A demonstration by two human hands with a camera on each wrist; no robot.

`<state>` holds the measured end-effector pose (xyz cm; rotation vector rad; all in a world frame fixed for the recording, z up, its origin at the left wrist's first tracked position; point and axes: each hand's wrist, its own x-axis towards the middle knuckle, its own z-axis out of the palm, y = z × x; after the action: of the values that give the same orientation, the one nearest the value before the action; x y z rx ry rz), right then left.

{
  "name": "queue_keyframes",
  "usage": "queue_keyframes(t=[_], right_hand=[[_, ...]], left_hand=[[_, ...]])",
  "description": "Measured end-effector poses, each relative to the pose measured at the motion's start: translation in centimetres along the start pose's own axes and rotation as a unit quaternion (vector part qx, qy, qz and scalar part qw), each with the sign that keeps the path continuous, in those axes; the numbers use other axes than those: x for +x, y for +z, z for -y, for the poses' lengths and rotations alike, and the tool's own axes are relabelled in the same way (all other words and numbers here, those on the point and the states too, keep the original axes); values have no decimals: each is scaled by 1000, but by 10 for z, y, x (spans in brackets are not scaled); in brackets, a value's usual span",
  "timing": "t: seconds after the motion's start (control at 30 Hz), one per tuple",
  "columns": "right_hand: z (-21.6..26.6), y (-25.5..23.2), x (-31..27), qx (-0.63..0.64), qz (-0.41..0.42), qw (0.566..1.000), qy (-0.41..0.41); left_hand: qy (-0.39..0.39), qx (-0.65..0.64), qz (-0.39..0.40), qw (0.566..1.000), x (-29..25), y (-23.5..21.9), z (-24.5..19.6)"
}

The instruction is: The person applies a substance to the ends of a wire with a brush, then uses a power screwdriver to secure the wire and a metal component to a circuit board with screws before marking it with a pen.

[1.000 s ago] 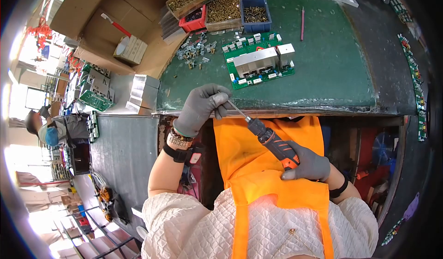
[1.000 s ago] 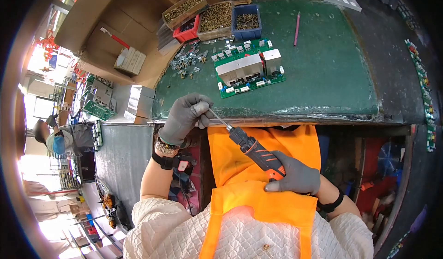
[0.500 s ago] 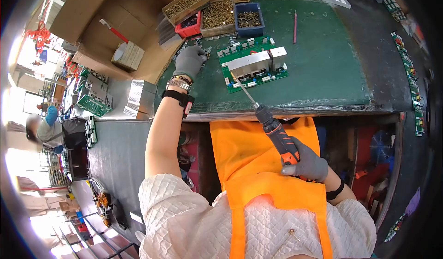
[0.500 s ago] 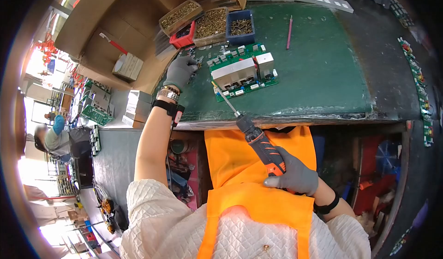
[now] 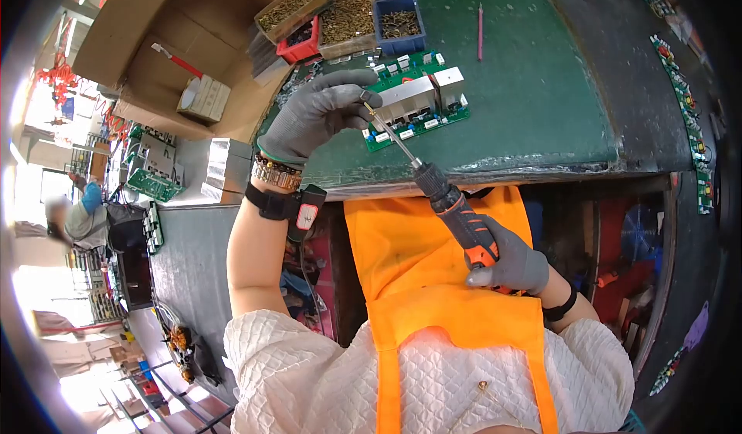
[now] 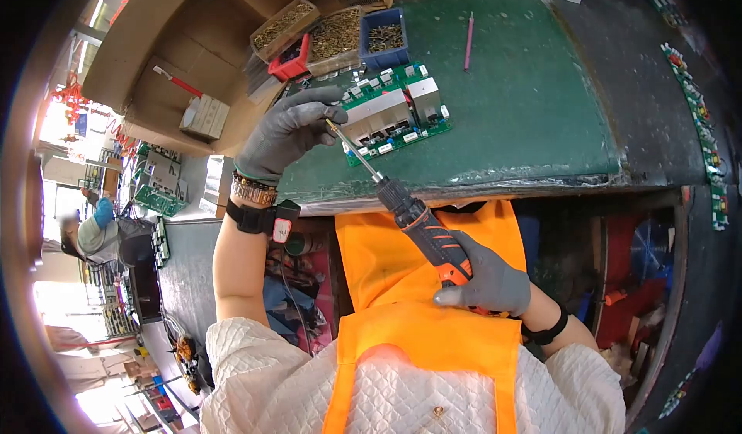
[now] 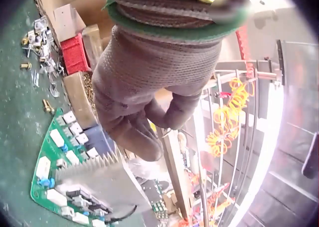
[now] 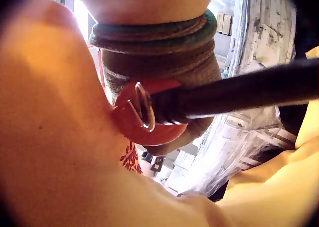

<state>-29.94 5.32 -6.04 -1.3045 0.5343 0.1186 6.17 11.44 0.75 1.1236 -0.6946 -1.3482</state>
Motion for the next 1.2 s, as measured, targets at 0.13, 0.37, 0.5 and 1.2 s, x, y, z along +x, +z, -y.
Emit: queue_keyframes(t=[0.13,0.37,0.5,1.2], right_hand=[[3,-2,-5,-8,-9,1000,0],[0,-5,-15,49,-9,998,32],[-15,-12,-25,63,-43,997,-2],[-40,-40,-11,136,-105,984,46]], left_hand=[[0,28,31,999,3,5,6],[61,248,-26,967,0,33,11],[101,288,-68,950,1,65,22],[220,782,-277,513,86,99,103]])
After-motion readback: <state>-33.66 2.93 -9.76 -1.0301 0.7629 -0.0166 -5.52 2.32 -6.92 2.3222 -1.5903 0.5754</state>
